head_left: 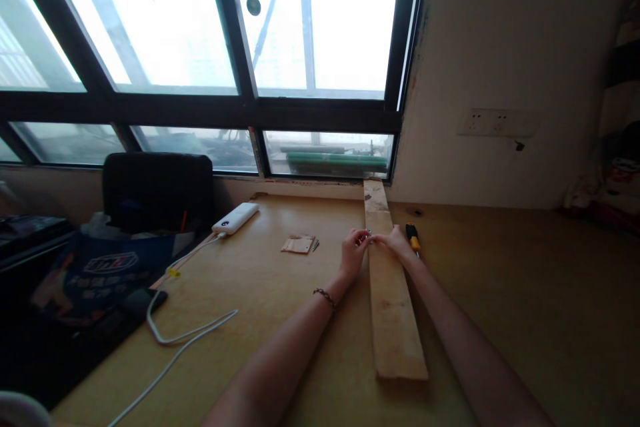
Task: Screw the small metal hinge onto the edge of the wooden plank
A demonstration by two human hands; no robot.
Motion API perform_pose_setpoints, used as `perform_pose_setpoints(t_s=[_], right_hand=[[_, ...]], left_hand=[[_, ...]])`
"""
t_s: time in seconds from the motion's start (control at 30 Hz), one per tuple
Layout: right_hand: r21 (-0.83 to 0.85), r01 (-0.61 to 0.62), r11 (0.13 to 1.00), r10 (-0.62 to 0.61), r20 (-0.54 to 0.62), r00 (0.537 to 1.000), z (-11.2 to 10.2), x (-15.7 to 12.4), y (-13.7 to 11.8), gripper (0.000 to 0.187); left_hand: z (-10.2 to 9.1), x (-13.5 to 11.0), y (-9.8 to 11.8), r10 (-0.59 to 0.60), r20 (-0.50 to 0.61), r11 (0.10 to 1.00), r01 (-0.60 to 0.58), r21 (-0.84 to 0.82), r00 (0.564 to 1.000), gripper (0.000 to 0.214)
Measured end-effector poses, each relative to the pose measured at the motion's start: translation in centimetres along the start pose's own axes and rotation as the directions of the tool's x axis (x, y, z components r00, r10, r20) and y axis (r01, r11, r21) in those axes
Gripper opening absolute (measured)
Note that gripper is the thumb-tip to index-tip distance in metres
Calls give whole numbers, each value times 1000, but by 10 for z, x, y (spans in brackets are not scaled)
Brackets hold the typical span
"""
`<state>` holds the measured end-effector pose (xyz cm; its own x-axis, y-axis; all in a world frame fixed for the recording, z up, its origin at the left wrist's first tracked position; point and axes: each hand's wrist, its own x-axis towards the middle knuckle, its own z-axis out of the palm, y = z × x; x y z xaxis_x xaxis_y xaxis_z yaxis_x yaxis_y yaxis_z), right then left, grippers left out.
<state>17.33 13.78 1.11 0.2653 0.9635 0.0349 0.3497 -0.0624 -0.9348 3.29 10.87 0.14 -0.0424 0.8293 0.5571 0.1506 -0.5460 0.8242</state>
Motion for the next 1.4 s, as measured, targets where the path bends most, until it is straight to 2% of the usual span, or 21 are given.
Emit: perform_pose_setpoints(t_s=[0.2,0.3,0.37,0.43,0.53,0.67,0.73,0.87,1.03,1.17,1.3,1.4], right_hand=[[-20,-9,1000,9,3,1000,1,1,4,74],[-16,-23,1000,23,12,1000,2,3,5,75],[-6,-15,1000,15,16,1000,2,5,6,76],[-6,-11,1000,11,15,1000,3,6,8,77],[-21,-28,999,28,12,1000,3,8,10,77],[-2,-30,1000,30,17,999,3,9,12,75],[1,-25,1000,25,15,1000,4,9,12,74],[-16,-17,1000,17,-2,1000,4,10,14,75],[-22,-22,1000,22,7,1000,5,12,15,77],[-1,-16,1000,16,10,1000,6,12,15,77],[20,-17,1000,17,3,1000,5,11,15,75],[18,-10,1000,10,0,1000,5,12,17,76]], left_hand=[[-5,6,-10,-143,-177,984,120,-135,974,23],[-14,9,-19,-220,-187,972,199,-121,958,25],[-22,8,-23,-230,-167,969,242,56,959,25],[-32,3,-24,-205,-112,919,231,319,972,24],[-47,-5,-20,-183,-17,765,153,626,983,27],[-66,-7,-10,-234,-97,537,212,817,967,40],[-74,-5,-9,-259,-110,466,224,856,960,35],[-86,-2,-15,-261,-53,377,153,913,964,25],[-88,-2,-20,-215,-55,284,116,952,975,30],[-88,-3,-16,-164,-98,218,133,967,982,26],[-91,-3,-9,-123,-162,207,185,961,979,23],[-87,-4,-4,-93,-170,295,190,936,981,26]])
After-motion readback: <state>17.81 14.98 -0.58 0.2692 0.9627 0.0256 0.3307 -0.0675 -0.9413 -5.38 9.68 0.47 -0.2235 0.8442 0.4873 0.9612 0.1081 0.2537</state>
